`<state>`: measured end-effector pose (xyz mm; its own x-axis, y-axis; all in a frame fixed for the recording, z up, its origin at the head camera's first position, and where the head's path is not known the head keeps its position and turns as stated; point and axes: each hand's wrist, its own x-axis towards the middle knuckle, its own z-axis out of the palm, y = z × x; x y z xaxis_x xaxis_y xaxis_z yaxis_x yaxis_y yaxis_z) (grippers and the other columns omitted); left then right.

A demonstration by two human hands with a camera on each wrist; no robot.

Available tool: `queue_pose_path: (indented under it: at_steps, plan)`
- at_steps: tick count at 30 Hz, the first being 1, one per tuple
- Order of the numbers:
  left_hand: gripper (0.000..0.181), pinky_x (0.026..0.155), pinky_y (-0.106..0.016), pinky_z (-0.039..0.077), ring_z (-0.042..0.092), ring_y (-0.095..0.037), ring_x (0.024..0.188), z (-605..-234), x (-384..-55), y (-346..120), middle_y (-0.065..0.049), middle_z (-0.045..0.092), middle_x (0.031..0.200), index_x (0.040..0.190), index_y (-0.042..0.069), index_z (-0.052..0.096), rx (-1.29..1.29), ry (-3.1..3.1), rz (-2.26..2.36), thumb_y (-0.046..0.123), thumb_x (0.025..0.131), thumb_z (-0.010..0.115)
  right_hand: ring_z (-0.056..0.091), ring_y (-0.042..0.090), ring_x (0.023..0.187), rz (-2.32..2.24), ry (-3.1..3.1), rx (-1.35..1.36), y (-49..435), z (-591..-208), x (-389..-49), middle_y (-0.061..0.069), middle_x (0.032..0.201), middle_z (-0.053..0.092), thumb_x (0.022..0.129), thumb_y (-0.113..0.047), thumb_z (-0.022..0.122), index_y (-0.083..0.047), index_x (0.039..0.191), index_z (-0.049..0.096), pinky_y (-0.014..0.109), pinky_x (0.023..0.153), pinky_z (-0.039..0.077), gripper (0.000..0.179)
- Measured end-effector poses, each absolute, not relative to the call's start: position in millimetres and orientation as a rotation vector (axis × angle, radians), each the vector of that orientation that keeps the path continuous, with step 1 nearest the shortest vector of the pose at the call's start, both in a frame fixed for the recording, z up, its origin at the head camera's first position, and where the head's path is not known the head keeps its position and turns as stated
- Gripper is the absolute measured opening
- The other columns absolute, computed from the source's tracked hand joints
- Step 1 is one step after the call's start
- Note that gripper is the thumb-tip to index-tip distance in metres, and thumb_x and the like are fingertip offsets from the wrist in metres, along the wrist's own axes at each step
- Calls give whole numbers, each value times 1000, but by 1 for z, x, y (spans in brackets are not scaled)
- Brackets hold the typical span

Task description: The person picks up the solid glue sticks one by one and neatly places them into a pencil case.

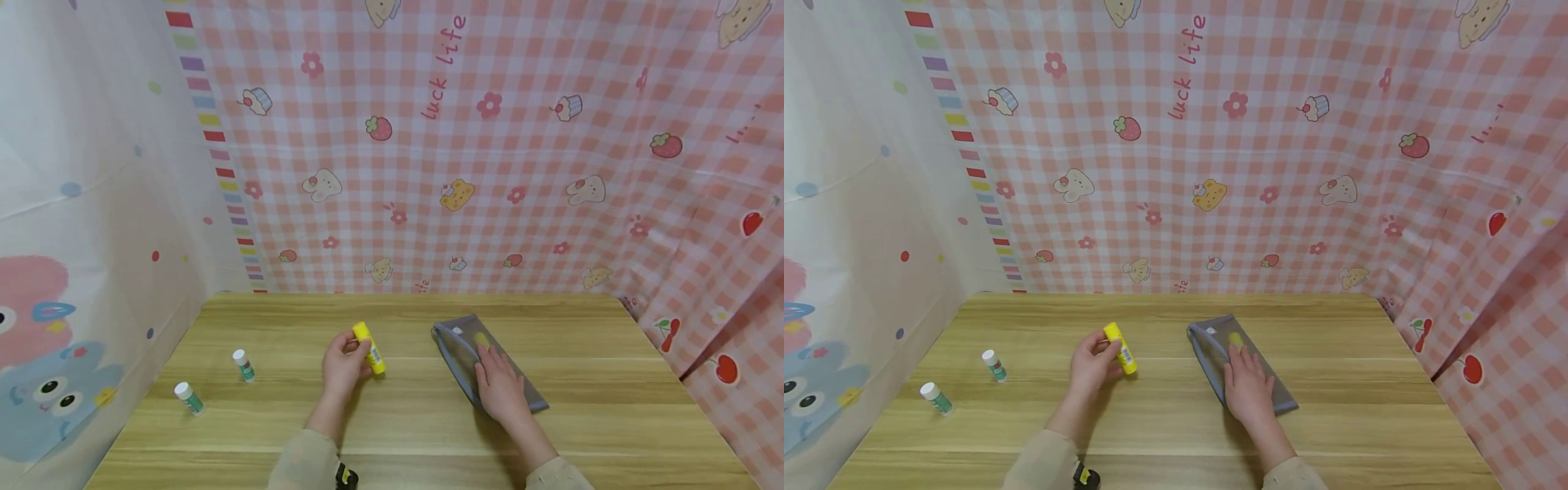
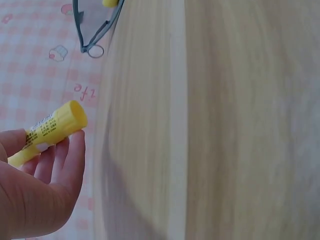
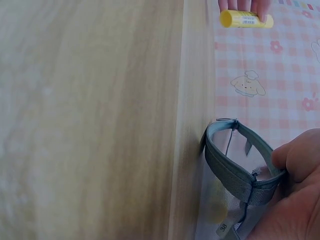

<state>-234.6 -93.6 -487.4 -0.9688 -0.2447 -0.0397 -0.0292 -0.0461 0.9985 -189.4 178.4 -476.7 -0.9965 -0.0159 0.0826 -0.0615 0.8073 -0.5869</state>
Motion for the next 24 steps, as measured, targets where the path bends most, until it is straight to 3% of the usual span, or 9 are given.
queue_pose_path:
  at_steps: [8, 24]
  plan:
    - [33, 64, -45, 62, 65, -19, 71, -486, -231, -79, -17, 62, 102, 120, -9, 56, 262, -2018, -2268, 5, 92, 68, 25, 55, 137, 938, -2911, 61, 178, -478, -191, 32, 150, 32, 106, -15, 39, 5, 146, 40, 82, 101, 16, 45]
    - [37, 67, -45, 62, 66, -21, 78, -480, -220, -45, -12, 65, 98, 122, -10, 55, 211, -1967, -2441, 7, 92, 68, 26, 55, 137, 946, -2898, 51, 178, -479, -191, 31, 150, 33, 106, -15, 39, 4, 146, 41, 82, 101, 16, 45]
